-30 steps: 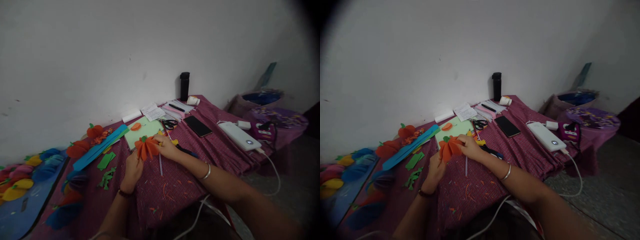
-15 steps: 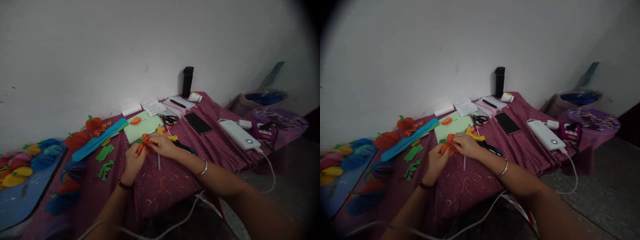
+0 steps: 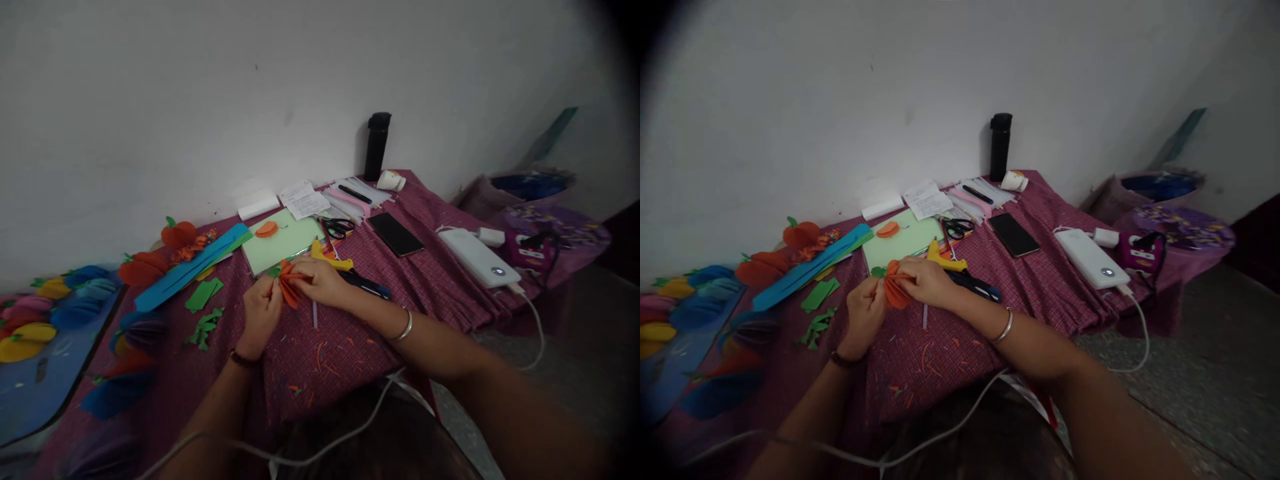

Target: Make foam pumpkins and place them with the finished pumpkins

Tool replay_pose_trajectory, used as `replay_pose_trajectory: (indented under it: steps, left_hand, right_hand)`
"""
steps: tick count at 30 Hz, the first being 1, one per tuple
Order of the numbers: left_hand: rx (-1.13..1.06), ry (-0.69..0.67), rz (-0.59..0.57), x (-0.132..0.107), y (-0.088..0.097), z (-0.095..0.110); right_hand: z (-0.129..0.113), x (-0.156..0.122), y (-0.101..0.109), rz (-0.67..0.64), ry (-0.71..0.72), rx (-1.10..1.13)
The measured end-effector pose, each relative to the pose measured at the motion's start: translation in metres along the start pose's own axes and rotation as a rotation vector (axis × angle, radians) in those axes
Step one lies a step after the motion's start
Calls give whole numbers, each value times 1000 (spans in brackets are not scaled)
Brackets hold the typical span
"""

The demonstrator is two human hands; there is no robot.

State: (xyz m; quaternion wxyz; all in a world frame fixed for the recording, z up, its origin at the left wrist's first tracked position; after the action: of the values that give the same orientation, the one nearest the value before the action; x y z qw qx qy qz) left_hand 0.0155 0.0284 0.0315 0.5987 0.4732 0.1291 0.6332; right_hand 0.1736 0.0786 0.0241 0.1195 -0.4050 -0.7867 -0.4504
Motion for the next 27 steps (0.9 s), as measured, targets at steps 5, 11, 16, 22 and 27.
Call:
replay_pose_trajectory:
  steps: [5,11,16,22,27]
  left_hand:
    - [44,-61,43,-1,3,-1]
    - [-89,-29,26,2,5,5]
    - [23,-89,43,3,6,5]
    - [-399,89,175,5,11,-7]
    - [-572,190,302,11,24,-9]
  right_hand:
    - [-4,0,-2,3,-1,38]
    - [-4,-1,1,74,-8,46]
    - [-4,0,1,58,-9,64]
    - [3,5,9,200,-231,372]
    - [18,7,16,391,-373,737]
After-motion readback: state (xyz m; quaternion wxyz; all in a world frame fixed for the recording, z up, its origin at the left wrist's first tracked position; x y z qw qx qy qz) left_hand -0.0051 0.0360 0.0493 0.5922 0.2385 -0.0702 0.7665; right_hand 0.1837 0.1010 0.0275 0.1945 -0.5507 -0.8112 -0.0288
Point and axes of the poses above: each hand's wrist, its own x-axis towards the middle knuckle, its own y-axis out of the back of the hand, z = x × y, the point moved 1 cm from there along x, towards the middle knuckle, and after that the axes turned 12 degrees about -z, right-handed, at the moved point
